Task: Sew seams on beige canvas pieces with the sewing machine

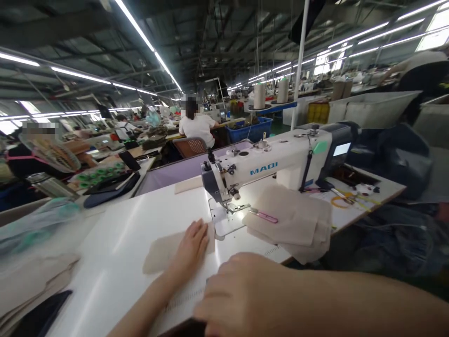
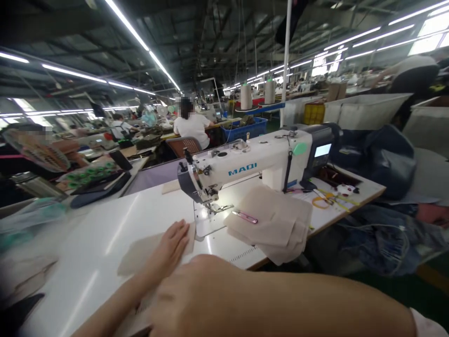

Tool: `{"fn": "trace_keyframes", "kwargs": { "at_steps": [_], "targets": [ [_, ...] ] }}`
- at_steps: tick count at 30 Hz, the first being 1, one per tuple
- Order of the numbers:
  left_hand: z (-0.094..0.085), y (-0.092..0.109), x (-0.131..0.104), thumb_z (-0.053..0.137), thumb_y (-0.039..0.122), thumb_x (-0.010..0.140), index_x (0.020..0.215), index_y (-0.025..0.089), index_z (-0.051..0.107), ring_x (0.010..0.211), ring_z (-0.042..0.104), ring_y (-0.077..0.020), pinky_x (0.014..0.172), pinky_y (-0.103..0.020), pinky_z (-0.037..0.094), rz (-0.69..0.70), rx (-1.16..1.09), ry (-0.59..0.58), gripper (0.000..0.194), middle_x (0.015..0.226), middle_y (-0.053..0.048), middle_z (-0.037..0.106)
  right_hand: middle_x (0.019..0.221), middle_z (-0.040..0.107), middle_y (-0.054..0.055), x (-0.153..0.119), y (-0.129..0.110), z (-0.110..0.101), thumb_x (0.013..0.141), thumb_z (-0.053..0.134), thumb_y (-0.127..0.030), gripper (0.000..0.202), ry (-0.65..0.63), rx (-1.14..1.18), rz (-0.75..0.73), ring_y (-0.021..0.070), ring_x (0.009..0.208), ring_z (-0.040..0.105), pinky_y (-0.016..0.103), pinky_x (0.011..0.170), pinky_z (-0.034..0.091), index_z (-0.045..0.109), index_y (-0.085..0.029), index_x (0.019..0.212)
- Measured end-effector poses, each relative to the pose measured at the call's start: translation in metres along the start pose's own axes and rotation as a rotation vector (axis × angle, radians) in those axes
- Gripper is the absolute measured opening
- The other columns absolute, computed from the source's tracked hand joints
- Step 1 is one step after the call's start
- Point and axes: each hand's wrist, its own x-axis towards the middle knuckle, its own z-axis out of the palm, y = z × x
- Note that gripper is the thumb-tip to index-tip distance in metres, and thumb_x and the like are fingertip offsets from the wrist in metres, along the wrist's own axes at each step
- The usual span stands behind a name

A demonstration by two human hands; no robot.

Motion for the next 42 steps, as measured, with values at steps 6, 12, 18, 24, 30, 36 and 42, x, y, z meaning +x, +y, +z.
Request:
{"fn": "trace_keyframes", "kwargs": {
  "at_steps": [6,12,18,24,30,36,42],
  "targets": [
    [-0.004,0.063,-0.009,0.041,0.024,0.099,0.138,0.019,0.057,0.133,0.05,-0.0324,0.108,-0.052,0.048,0.117,0.106,-0.017,0.043,0.146,-0.014,0.053,0.114,0.071,0.012,-0.045,0.073,0.064,0.098,0.052,-0.013,0.02,0.03,-0.017,0.34,0.0234,0.105,0.063,0.037,0.096,0.05,0.068,-0.013,0.11],
    [-0.038,0.081,0.018,0.051,0.015,0.087,0.135,0.02,0.058,0.113,0.057,-0.0294,0.096,-0.047,0.05,0.178,0.119,-0.232,0.049,0.126,-0.011,0.063,0.117,0.069,0.014,-0.046,0.086,0.084,0.097,0.058,-0.019,0.022,0.036,0.006,0.381,0.0265,0.11,0.061,0.041,0.1,0.048,0.066,-0.01,0.114],
    [-0.03,0.077,0.038,0.056,0.019,0.082,0.134,0.021,0.058,0.109,0.056,-0.0284,0.095,-0.046,0.049,0.147,0.048,-0.256,0.052,0.118,-0.009,0.062,0.109,0.068,0.012,-0.04,0.096,0.086,0.093,0.068,-0.038,0.031,-0.064,-0.033,0.395,0.0276,0.104,0.06,0.043,0.094,0.049,0.066,-0.012,0.109],
    [-0.023,0.069,0.049,0.053,0.022,0.091,0.141,0.015,0.051,0.113,0.056,-0.0292,0.098,-0.047,0.05,0.071,0.014,-0.218,0.05,0.123,-0.013,0.061,0.113,0.067,0.011,-0.043,0.112,0.078,0.094,0.066,-0.041,0.032,-0.065,-0.022,0.382,0.0266,0.107,0.059,0.04,0.097,0.045,0.066,-0.014,0.113],
    [-0.019,0.059,0.047,0.049,0.021,0.097,0.119,0.018,0.064,0.113,0.056,-0.0279,0.098,-0.047,0.051,0.196,-0.027,-0.21,0.027,0.119,-0.01,0.064,0.109,0.068,0.01,-0.043,0.122,0.074,0.094,0.066,-0.041,0.028,-0.068,0.009,0.39,0.0263,0.102,0.06,0.04,0.094,0.046,0.068,-0.015,0.106],
    [-0.01,0.051,0.059,0.051,0.021,0.097,0.121,0.017,0.063,0.113,0.059,-0.0279,0.097,-0.047,0.054,0.235,-0.013,-0.183,0.027,0.12,-0.011,0.066,0.113,0.068,0.009,-0.044,0.129,0.08,0.096,0.065,-0.037,0.027,0.001,0.057,0.465,0.0254,0.108,0.059,0.04,0.1,0.044,0.066,-0.015,0.111],
    [-0.007,0.048,0.065,0.048,0.021,0.099,0.122,0.016,0.064,0.116,0.062,-0.0268,0.1,-0.045,0.054,0.27,-0.03,-0.135,0.028,0.124,-0.011,0.068,0.114,0.069,0.009,-0.044,0.13,0.079,0.094,0.067,-0.034,0.024,0.048,0.079,0.481,0.0255,0.109,0.06,0.04,0.101,0.045,0.067,-0.015,0.11]
  ]
}}
